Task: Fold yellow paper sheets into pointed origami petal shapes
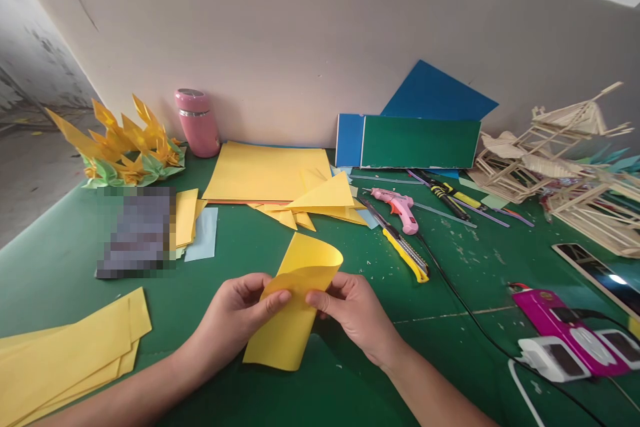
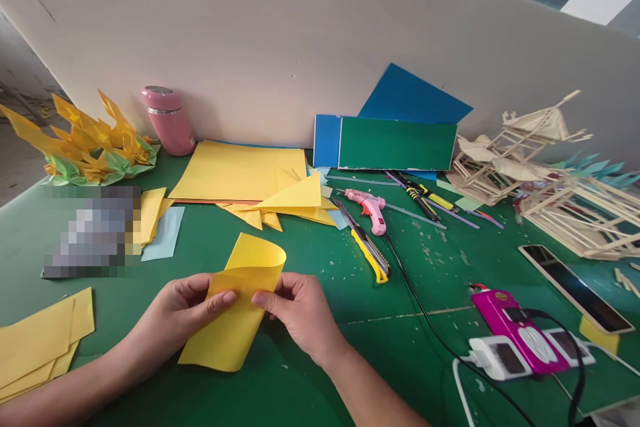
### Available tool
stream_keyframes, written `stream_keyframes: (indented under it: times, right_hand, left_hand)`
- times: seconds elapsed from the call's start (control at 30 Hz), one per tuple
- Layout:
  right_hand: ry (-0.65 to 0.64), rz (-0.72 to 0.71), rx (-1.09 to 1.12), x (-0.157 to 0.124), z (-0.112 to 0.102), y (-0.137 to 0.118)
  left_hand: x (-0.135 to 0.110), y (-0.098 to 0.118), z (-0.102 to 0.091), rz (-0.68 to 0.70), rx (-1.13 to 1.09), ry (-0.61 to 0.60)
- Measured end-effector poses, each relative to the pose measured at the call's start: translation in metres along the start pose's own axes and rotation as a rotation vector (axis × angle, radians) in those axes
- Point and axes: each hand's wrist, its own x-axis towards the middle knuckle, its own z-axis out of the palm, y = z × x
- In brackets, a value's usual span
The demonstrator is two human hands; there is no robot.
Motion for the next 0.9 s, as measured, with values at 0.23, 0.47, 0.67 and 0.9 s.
stream_keyframes:
  times: [0.23, 0.47, 0.67, 0.9]
  right_hand:
    - [-0.095, -0.028, 0.058, -0.0004, 0.0033, -0.0017]
    - [-0.086, -0.046, -0.094, 0.0012, 0.0007, 0.0011]
    - [-0.208, 0.036, -0.116, 0.0032, -0.0059, -0.0056]
    - [-0.164, -0.022, -0.002, 0.0006, 0.0000, -0.0051]
  left_hand:
    - [-0.0018, 0.0004, 0.0016, 0.001, -0.016, 0.034]
    - [-0.0046, 0.0051, 0.0009, -0.015, -0.052, -0.041]
    - [-0.0042, 0.0040, -0.0006, 0.043, 0.026, -0.015]
    - [-0.0047, 0.0042, 0.0006, 0.048, 0.065, 0.060]
